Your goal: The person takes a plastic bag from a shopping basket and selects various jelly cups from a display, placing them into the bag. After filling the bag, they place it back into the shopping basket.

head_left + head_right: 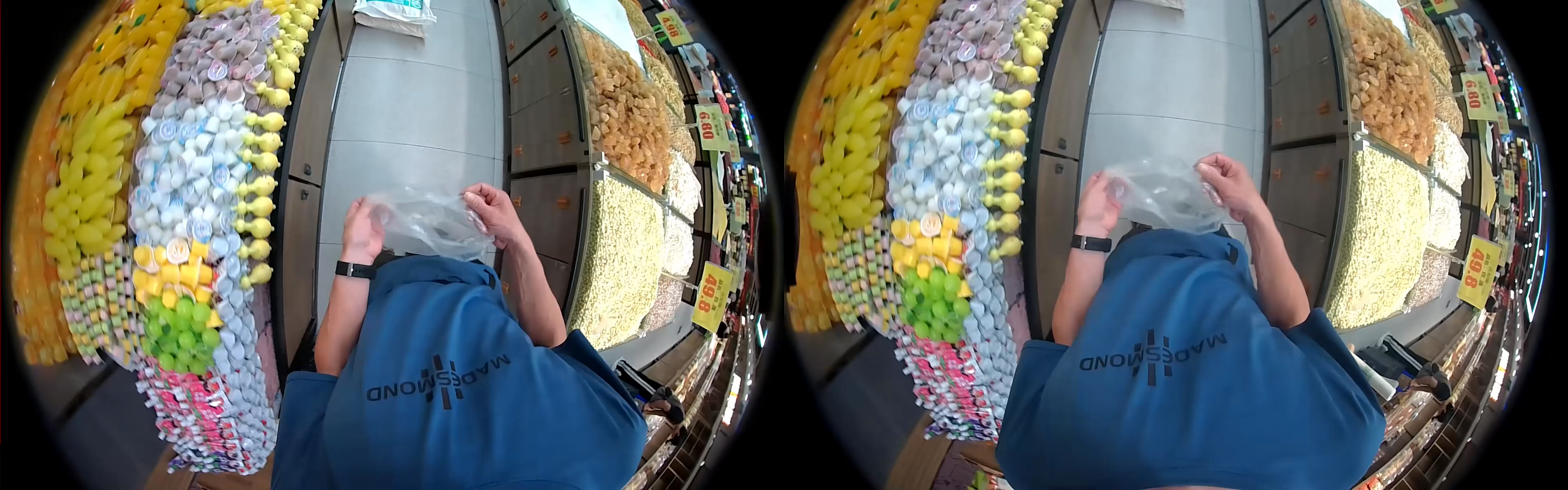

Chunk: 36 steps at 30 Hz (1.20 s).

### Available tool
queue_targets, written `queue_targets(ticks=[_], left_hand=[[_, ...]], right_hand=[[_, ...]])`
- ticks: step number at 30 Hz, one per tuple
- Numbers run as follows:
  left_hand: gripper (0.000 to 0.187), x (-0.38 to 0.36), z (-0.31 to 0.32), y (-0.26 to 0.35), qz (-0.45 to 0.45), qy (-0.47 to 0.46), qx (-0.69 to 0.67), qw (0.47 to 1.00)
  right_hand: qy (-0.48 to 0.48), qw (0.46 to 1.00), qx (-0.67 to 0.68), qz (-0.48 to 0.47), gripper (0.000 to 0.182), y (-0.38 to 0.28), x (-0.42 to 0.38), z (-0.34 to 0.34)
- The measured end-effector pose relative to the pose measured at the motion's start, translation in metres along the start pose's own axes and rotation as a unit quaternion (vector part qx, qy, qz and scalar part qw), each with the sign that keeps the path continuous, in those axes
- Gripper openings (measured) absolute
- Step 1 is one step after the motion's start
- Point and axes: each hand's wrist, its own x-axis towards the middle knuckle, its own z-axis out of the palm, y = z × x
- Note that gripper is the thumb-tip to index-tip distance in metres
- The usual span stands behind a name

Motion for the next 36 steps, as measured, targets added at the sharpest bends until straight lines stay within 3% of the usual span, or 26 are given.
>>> queue_targets(ticks=[2, 5, 7, 9, 10, 12, 15, 16, 21, 23, 24, 26, 27, 28, 29, 30, 33, 35, 36], left_hand=[[0.008, 0.02, 0.006, 0.024, -0.026, -0.008, -0.025, 0.999], [0.008, 0.06, 0.022, 0.05, -0.049, -0.014, -0.051, 0.997], [0.008, 0.08, 0.042, 0.07, -0.104, -0.148, -0.066, 0.981], [0.008, 0.101, 0.067, 0.078, -0.081, -0.107, -0.031, 0.99], [0.008, 0.114, 0.08, 0.085, -0.092, -0.136, 0.007, 0.986], [0.006, 0.143, 0.108, 0.096, -0.108, -0.174, 0.049, 0.978], [0.01, 0.184, 0.163, 0.111, -0.073, -0.161, 0.066, 0.982], [0.012, 0.192, 0.194, 0.113, -0.039, -0.085, 0.076, 0.993], [0.023, 0.248, 0.287, 0.142, -0.027, -0.05, 0.008, 0.998], [0.025, 0.277, 0.314, 0.157, -0.017, -0.047, -0.03, 0.998], [0.026, 0.292, 0.32, 0.165, -0.019, -0.094, -0.026, 0.995], [0.027, 0.325, 0.333, 0.177, -0.025, -0.14, -0.023, 0.99], [0.027, 0.341, 0.34, 0.183, -0.03, -0.164, -0.032, 0.985], [0.027, 0.358, 0.35, 0.192, -0.034, -0.19, -0.041, 0.98], [0.027, 0.375, 0.361, 0.201, -0.037, -0.192, -0.041, 0.98], [0.026, 0.386, 0.378, 0.21, -0.032, -0.199, -0.026, 0.979], [0.026, 0.436, 0.399, 0.23, -0.055, -0.23, -0.016, 0.972], [0.025, 0.472, 0.421, 0.256, -0.073, -0.259, -0.02, 0.963], [0.024, 0.481, 0.434, 0.27, -0.099, -0.261, 0.01, 0.96]], right_hand=[[-0.013, 0.998, -0.027, 0.053, 0.016, -0.01, 0.028, -0.011], [-0.002, 1.0, 0.017, 0.018, 0.016, -0.02, 0.081, -0.023], [-0.005, 0.999, 0.036, 0.024, 0.015, -0.037, 0.121, -0.035], [0.024, 0.985, 0.169, 0.013, 0.014, -0.057, 0.163, -0.047], [-0.033, 0.974, 0.223, 0.0, 0.015, -0.062, 0.193, -0.065], [-0.047, 0.962, 0.267, -0.017, 0.016, -0.088, 0.243, -0.08], [-0.069, 0.942, 0.326, -0.038, 0.017, -0.152, 0.307, -0.095], [-0.087, 0.937, 0.336, -0.049, 0.018, -0.172, 0.326, -0.102], [-0.131, 0.933, 0.327, -0.073, 0.021, -0.25, 0.395, -0.142], [-0.122, 0.957, 0.254, -0.067, 0.025, -0.263, 0.422, -0.16], [-0.12, 0.958, 0.252, -0.066, 0.025, -0.272, 0.434, -0.161], [0.101, 0.981, 0.004, -0.164, 0.019, -0.285, 0.455, -0.156], [0.105, 0.981, 0.004, -0.162, 0.019, -0.297, 0.461, -0.154], [0.187, 0.934, -0.11, -0.284, 0.017, -0.315, 0.464, -0.15], [0.263, 0.851, -0.221, -0.397, 0.016, -0.335, 0.468, -0.145], [0.236, 0.84, -0.241, -0.424, 0.02, -0.353, 0.469, -0.134], [-0.044, 0.839, -0.36, -0.406, 0.023, -0.384, 0.496, -0.101], [-0.126, 0.772, -0.504, -0.365, 0.029, -0.384, 0.545, -0.092], [-0.122, 0.77, -0.509, -0.365, 0.029, -0.386, 0.568, -0.091]])
